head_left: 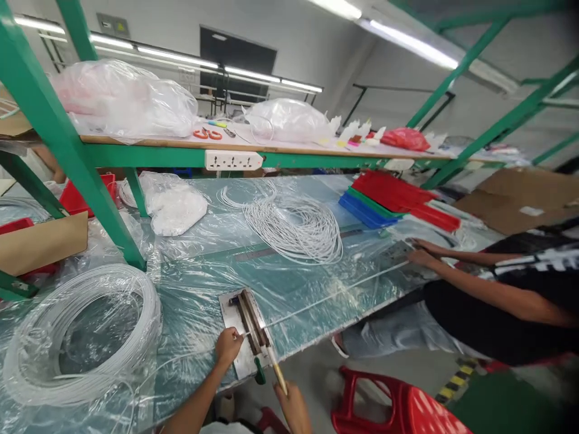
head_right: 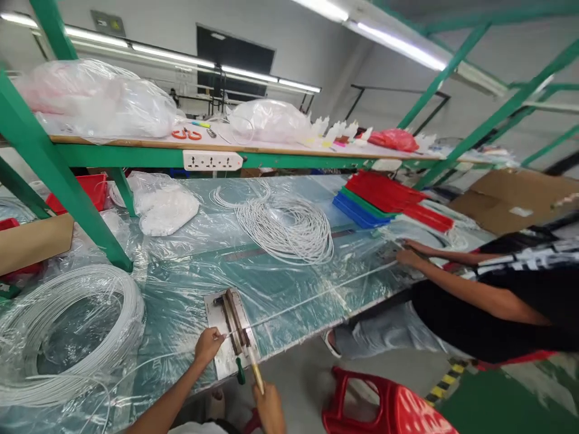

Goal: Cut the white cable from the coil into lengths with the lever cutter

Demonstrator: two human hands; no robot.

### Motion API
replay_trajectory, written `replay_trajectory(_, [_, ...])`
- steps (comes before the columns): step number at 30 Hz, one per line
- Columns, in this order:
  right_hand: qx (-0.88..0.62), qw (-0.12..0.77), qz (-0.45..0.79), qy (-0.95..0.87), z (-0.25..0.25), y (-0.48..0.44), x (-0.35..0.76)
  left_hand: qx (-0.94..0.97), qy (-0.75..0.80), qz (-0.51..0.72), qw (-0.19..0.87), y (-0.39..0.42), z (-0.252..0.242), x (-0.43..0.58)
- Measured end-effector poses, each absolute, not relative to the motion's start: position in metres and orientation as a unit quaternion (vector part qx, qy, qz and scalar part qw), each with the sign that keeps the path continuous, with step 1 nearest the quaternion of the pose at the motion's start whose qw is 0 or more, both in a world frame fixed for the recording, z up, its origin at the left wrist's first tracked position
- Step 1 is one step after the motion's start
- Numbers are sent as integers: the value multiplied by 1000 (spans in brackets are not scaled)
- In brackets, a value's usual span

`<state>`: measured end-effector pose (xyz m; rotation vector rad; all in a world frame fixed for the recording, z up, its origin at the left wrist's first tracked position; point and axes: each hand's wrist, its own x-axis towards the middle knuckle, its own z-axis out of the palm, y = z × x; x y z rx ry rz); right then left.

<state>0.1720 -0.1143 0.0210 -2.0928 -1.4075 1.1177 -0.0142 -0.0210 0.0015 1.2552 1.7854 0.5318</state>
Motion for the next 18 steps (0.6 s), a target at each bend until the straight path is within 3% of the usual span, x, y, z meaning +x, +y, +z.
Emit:
replay_trajectory(7, [-695,200,476,-500,48,-107,182,476,656,326,487,-21,8,-25])
replay_trajectory(11, [-657,189,569,-457,106,-86,185,460,607,384,523,-29,29,-41])
replay_trajectory(18, [-532,282,718,-349,220,-5,168,400,494,491,595,-56,96,-69])
